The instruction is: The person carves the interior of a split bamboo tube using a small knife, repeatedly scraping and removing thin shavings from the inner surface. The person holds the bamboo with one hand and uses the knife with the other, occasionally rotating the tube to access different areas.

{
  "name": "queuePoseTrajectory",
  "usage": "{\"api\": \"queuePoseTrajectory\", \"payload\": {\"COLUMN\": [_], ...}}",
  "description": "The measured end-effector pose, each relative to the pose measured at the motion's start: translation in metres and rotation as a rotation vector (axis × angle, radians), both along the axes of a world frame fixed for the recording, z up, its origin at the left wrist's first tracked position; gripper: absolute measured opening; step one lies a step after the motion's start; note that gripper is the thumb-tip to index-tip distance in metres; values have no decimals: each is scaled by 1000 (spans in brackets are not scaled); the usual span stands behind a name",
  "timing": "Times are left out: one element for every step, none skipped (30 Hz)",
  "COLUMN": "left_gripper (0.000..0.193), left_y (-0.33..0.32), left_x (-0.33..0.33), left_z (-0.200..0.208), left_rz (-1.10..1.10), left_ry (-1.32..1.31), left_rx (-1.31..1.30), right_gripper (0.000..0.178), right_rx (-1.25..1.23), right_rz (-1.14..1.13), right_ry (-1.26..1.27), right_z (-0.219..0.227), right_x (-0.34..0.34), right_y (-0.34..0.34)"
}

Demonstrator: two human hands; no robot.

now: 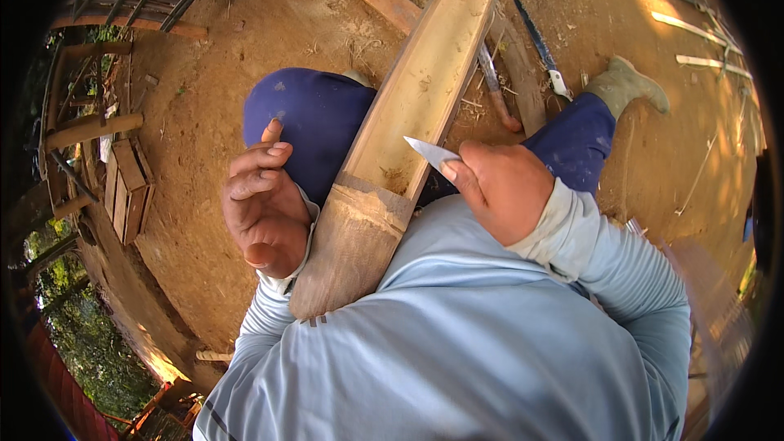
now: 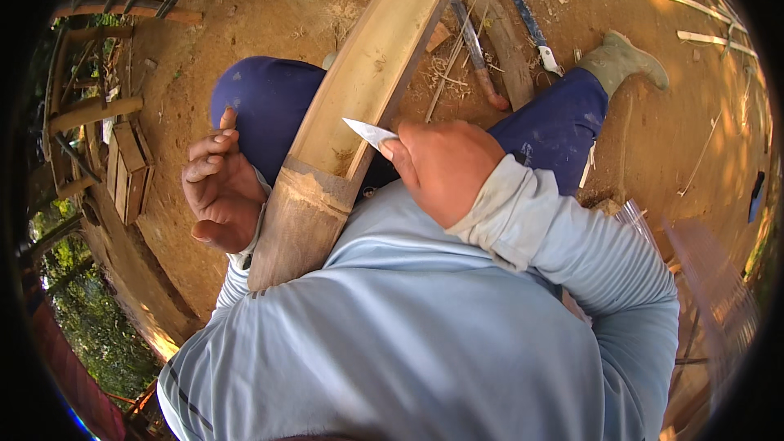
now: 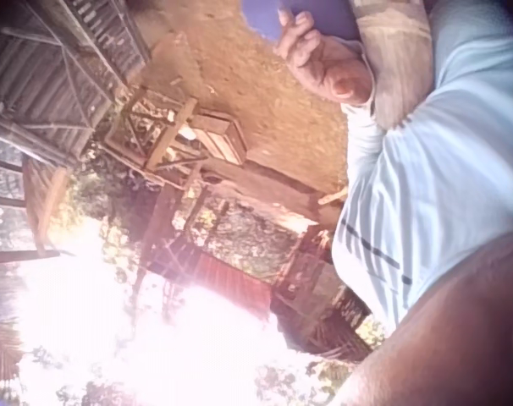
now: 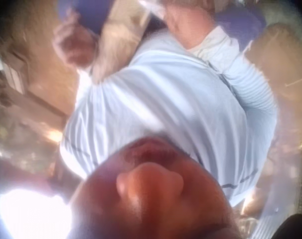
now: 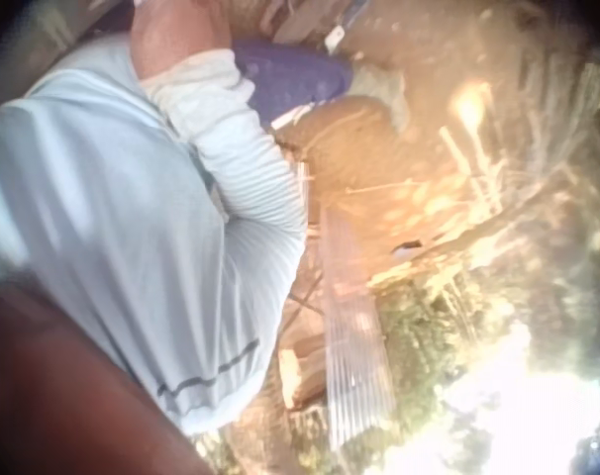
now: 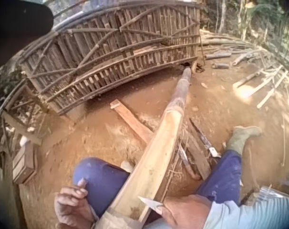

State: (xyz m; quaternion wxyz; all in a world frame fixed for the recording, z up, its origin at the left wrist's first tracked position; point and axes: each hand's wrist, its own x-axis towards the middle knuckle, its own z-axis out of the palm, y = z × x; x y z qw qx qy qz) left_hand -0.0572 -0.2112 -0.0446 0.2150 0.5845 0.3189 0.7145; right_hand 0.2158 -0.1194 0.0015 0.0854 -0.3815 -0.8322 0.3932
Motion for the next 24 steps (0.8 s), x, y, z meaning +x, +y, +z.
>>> {"api": "queuePoseTrajectory", "payload": {"left_gripper": [81, 80, 80, 80, 80, 80, 80, 80, 80, 81, 81, 81, 81, 81, 81, 81, 81, 82, 82, 82, 82, 82, 82, 82], "left_y": [-1, -1, -1, -1, -1, -2, -1, -1, 0, -1, -2, -3, -2, -1, 0, 0, 0, -1, -1, -1, -1, -1, -1, -1], "left_x": [0, 0, 1, 1, 1, 1, 1, 1, 1, 1, 1, 2, 2, 2, 2, 2, 0, -1, -1, 0, 1, 1, 1, 1], "left_z": [-1, -1, -2, -1, 0, 1, 1, 0, 0, 0, 1, 1, 1, 0, 0, -1, -1, -2, -1, -1, -1, -1, -1, 0], "left_rz": [1, 2, 4, 4, 4, 4, 5, 6, 6, 8, 9, 11, 9, 9, 9, 1, -7, -16, -14, -11, -10, -10, -11, -11], "left_ry": [2, 4, 6, 1, -5, -10, -5, 1, 6, 4, 2, 0, -6, -12, -18, 0, 19, 37, 19, 2, -16, -5, 6, 18], "left_rx": [0, 0, 0, -5, -9, -14, -10, -6, -2, -3, -5, -6, -4, -1, 2, 5, 7, 10, 11, 11, 11, 11, 10, 9], "right_gripper": [40, 39, 39, 39, 38, 37, 38, 38, 39, 40, 40, 40, 40, 41, 40, 40, 40, 40, 40, 40, 40, 40, 41, 41], "right_rx": [-23, -47, -75, -99, -123, -129, -127, -126, -124, -154, -131, -108, -79, -33, -129, -140, -151, -152, -149, -146, -145, -142, -140, -126], "right_rz": [1, 2, -1, -2, -3, -44, 0, 43, 86, 96, 49, 2, -40, -45, -12, -5, 2, -16, -32, -47, -34, -20, -5, 31], "right_ry": [-16, -31, -31, -31, -31, -34, -26, -17, -8, -30, -32, -34, -37, -9, -8, -17, -26, -28, -30, -31, -18, -4, 11, 15], "right_z": [5, 7, 6, 5, 3, 2, 3, 6, 7, 12, 8, 1, -5, -8, -3, 0, 2, 0, -2, -3, -2, -1, -1, -4], "right_x": [2, 3, 3, 4, 4, 3, 2, 2, 1, 0, 0, 0, 2, 2, 2, 2, 2, 3, 3, 3, 3, 3, 3, 5], "right_y": [-7, -11, -11, -8, -3, 4, 0, -10, -16, -16, -10, 2, 11, 12, -2, -4, -5, -4, 2, 5, -2, -13, -19, -10]}}
